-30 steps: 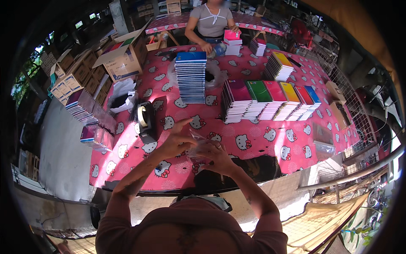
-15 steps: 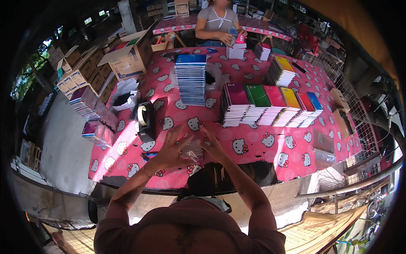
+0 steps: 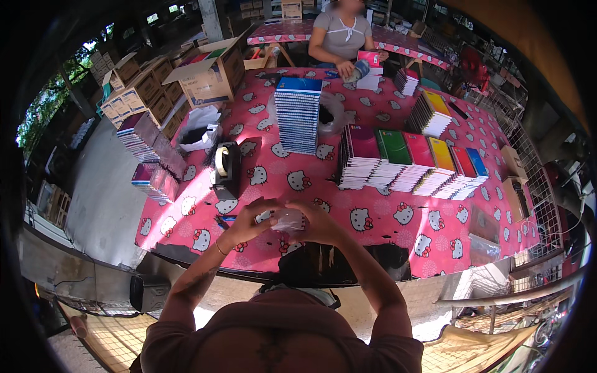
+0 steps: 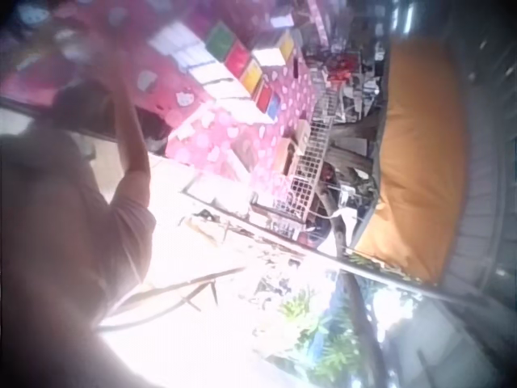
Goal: The person inserts spiral notebooks into individual plastic sleeves and seals the bags with tape from a dispenser. They move the finished packages into stacks on the table.
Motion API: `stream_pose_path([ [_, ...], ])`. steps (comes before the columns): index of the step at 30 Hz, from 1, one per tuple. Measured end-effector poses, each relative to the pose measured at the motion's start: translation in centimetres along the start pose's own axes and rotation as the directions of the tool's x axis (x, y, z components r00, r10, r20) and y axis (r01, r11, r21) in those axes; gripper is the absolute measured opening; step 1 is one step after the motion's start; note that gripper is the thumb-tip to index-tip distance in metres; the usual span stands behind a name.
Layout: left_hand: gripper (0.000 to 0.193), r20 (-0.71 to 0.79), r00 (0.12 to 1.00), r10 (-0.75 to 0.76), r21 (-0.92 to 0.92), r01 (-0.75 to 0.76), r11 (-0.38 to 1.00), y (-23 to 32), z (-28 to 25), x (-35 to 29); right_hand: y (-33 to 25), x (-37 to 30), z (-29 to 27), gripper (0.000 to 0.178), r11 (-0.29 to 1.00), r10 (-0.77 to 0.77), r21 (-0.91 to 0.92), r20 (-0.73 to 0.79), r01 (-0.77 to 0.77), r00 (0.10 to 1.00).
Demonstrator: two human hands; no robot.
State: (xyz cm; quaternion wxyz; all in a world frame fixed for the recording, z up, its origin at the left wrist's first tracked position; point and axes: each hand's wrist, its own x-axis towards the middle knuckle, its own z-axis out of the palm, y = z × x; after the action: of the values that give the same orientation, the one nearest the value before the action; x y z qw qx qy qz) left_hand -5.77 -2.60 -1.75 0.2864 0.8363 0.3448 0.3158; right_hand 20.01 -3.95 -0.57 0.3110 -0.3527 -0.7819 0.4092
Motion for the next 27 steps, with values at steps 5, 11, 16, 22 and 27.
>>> stream_pose_path([
  [5, 0.04, 0.005, 0.972, 0.234, 0.298, -0.224, 0.928, 1.2, 0.7, -1.0, 2.8, -1.2, 2.6, 0.046, 0.853, -0.329, -0.467, -0.135, 0.233, 0.935],
  [11, 0.042, 0.027, 0.977, 0.21, 0.227, -0.211, 0.951, 1.3, 1.2, -0.4, 3.7, -1.4, 3.8, 0.03, 0.91, -0.254, -0.383, -0.212, 0.159, 0.944],
  [16, 0.037, 0.014, 0.996, -0.09, 0.133, 0.087, 0.987, 1.3, 1.3, 2.3, 2.5, -0.2, 3.1, 0.04, 0.938, -0.068, -0.346, -0.204, -0.007, 0.977],
  [22, 0.042, -0.018, 0.975, -0.22, 0.395, 0.209, 0.895, 3.1, 2.3, 3.2, 1.0, 1.1, 2.1, 0.055, 0.921, -0.086, -0.383, -0.387, -0.075, 0.918],
  [27, 0.051, -0.165, 0.949, -0.27, -0.252, 0.225, 0.941, -3.1, 4.0, 2.5, 6.7, 0.6, 1.6, 0.041, 0.793, 0.388, 0.551, -0.123, -0.262, 0.913],
])
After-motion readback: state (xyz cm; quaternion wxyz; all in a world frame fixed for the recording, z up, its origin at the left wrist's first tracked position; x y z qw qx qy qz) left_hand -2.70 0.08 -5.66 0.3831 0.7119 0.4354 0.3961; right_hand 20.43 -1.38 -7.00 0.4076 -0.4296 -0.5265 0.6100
